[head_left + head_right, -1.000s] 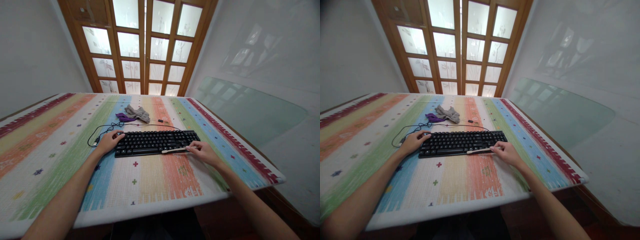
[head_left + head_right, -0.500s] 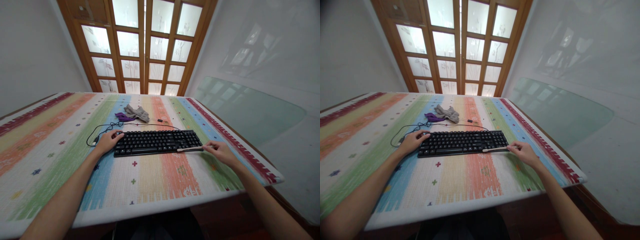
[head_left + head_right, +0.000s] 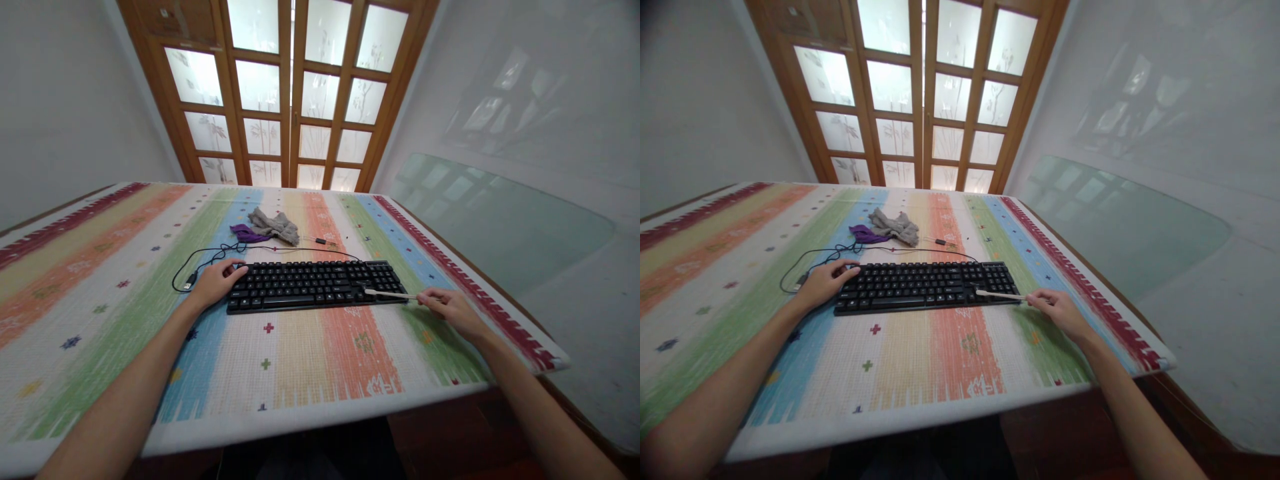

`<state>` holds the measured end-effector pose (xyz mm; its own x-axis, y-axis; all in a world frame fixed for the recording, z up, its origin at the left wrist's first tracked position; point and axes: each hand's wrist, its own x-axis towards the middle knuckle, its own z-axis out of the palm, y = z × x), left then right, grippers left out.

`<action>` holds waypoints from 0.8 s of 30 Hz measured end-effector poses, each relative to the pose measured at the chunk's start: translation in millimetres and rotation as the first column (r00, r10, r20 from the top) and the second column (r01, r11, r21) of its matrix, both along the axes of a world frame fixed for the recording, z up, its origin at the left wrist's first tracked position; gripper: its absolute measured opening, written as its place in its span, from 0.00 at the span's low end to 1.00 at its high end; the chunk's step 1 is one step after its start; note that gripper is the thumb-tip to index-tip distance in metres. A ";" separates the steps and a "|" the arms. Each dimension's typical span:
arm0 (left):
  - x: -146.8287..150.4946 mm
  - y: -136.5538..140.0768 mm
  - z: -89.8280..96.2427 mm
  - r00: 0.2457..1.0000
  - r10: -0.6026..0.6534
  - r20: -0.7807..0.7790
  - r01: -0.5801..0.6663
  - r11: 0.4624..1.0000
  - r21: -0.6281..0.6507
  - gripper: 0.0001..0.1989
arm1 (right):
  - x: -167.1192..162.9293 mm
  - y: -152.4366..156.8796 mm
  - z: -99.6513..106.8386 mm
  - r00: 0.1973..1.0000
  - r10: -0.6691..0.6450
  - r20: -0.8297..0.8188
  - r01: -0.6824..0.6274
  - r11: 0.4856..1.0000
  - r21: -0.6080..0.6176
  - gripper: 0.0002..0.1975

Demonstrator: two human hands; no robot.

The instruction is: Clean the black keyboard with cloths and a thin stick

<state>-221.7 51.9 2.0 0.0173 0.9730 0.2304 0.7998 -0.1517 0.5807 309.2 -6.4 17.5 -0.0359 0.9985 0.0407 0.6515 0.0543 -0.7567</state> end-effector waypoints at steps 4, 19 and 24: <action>-0.5 0.1 0.0 1.000 -0.008 -0.011 0.008 1.000 -0.006 0.28 | -18.8 -1.2 3.2 0.997 0.077 0.027 -0.077 0.997 0.012 0.31; 0.1 -0.8 1.0 1.000 -0.005 -0.013 0.004 1.000 -0.015 0.29 | -3.6 4.5 1.5 0.995 0.006 0.096 -0.007 1.000 0.012 0.34; -0.1 -0.4 0.4 1.000 -0.001 -0.009 0.001 1.000 -0.017 0.29 | 17.9 2.1 -0.1 0.989 -0.037 0.145 0.030 0.998 0.046 0.35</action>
<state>-221.8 51.4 2.4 0.0202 0.9768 0.2133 0.8046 -0.1425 0.5765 327.1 -4.4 17.4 -0.0111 0.9967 0.0806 0.7568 0.0611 -0.6508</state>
